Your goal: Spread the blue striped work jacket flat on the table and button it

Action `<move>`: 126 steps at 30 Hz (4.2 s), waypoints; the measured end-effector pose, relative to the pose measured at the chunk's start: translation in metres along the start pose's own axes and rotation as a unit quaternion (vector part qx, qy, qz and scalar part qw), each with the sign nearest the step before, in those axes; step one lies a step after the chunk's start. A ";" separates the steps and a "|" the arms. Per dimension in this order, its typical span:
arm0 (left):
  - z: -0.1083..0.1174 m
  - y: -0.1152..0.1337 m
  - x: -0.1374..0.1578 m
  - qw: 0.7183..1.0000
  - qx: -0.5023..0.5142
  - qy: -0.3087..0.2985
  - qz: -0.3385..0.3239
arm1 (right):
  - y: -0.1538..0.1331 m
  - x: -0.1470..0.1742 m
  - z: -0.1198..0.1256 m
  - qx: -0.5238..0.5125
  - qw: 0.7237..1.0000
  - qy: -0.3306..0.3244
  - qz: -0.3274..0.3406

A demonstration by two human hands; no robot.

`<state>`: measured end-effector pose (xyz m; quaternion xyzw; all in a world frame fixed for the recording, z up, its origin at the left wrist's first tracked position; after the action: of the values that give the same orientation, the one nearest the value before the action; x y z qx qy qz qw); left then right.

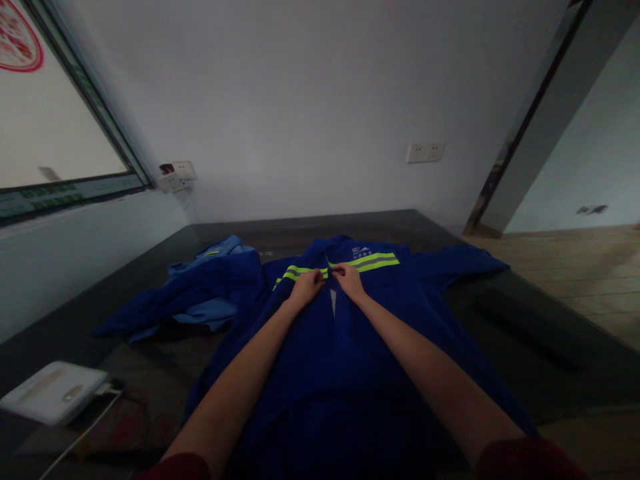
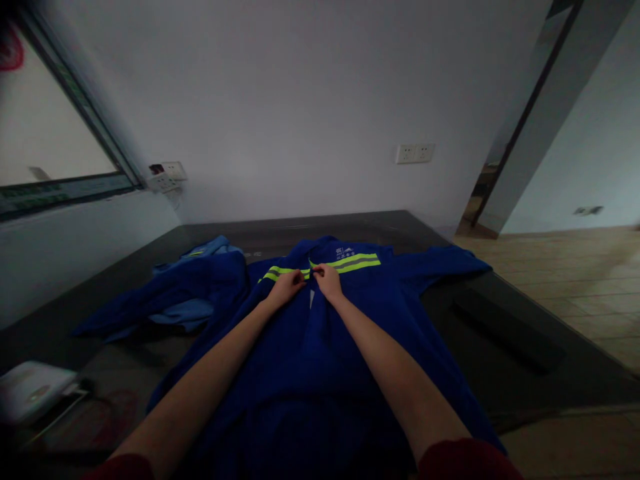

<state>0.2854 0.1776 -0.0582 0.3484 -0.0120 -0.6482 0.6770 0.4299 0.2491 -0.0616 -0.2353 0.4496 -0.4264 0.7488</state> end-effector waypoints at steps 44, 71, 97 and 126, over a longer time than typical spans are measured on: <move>-0.010 0.008 -0.001 0.992 0.021 0.121 -0.011 | 0.011 0.002 -0.010 -0.035 0.996 0.014 0.075; -0.011 0.008 -0.002 0.992 0.030 0.122 -0.023 | 0.020 -0.007 -0.006 -0.049 0.993 0.024 0.104; -0.007 0.003 -0.006 0.993 0.047 0.097 -0.049 | -0.001 0.001 0.002 0.001 0.983 -0.003 0.182; -0.009 0.001 -0.006 0.990 0.079 0.093 -0.074 | 0.007 -0.001 0.006 0.139 0.974 -0.038 0.177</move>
<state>0.2899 0.1870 -0.0619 0.4590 0.0257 -0.6584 0.5959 0.4379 0.2533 -0.0630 -0.0620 0.3913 -0.3364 0.8543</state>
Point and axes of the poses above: each hand's wrist, its own x-axis away from the middle knuckle, its own z-axis out of the back of the hand, y = z × x, the point moved 1 cm from there along -x, towards the middle knuckle, and after that the axes turned 10 degrees about y, right-handed, at the moved point
